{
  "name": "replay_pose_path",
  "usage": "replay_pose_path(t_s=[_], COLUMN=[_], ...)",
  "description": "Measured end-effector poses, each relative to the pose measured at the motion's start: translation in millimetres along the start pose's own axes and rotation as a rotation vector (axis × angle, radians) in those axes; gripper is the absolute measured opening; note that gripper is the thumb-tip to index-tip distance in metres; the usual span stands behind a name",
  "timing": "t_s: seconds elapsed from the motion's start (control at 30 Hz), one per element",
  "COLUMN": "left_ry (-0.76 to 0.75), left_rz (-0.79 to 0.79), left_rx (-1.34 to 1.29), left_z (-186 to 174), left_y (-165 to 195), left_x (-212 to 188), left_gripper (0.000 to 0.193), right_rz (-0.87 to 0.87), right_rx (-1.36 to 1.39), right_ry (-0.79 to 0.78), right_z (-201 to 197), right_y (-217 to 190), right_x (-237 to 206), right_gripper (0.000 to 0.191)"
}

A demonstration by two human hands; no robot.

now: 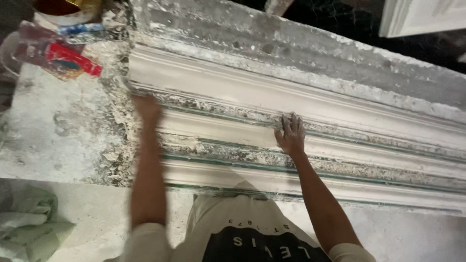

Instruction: The person uses a small scraper to remove dried plaster residue from the grooves and surfaces of long decorative plaster molding pieces laid on a workbench, working along the profiles section by section and steadying each piece with the other hand.

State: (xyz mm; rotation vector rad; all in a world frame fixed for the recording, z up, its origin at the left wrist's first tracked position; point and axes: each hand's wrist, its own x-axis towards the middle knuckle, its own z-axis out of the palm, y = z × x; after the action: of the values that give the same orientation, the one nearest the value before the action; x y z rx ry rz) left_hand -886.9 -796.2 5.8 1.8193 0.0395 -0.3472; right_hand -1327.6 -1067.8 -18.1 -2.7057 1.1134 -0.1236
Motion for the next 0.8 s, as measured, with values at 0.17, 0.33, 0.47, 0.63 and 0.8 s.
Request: replay_pose_path(t_s=[0.17,0.33,0.47,0.63,0.8], left_ry=[-0.359,-0.649,-0.897,-1.033,-1.015], left_rz=[0.153,0.329,0.651,0.778,1.086], left_rx=[-0.026,0.586,0.762,0.969,1.233], left_z=[-93.9,-82.5,-123.4,-108.9,49.2], left_y=[10.8,-2.6,14.8,23.7,-18.9], left_x=[-18.1,-48.5,37.6,88.7,-39.0], left_gripper=[0.03,0.056,0.032,0.045,0.019], right_rz=[0.084,0.367,0.303,0.259,0.212], right_rx=[0.008,-0.017,-0.078,-0.069,-0.046], right_ry=[0.136,0.016,0.075,0.134,0.197], right_z=[-1.8,-2.4,-7.3,-11.8,-23.4], right_y=[-4.0,-0.8,7.4,-0.5,-11.0], right_x=[-30.0,-91.4,-128.9,-139.5,-135.7], right_gripper=[0.062,0.065,0.066,0.061,0.058])
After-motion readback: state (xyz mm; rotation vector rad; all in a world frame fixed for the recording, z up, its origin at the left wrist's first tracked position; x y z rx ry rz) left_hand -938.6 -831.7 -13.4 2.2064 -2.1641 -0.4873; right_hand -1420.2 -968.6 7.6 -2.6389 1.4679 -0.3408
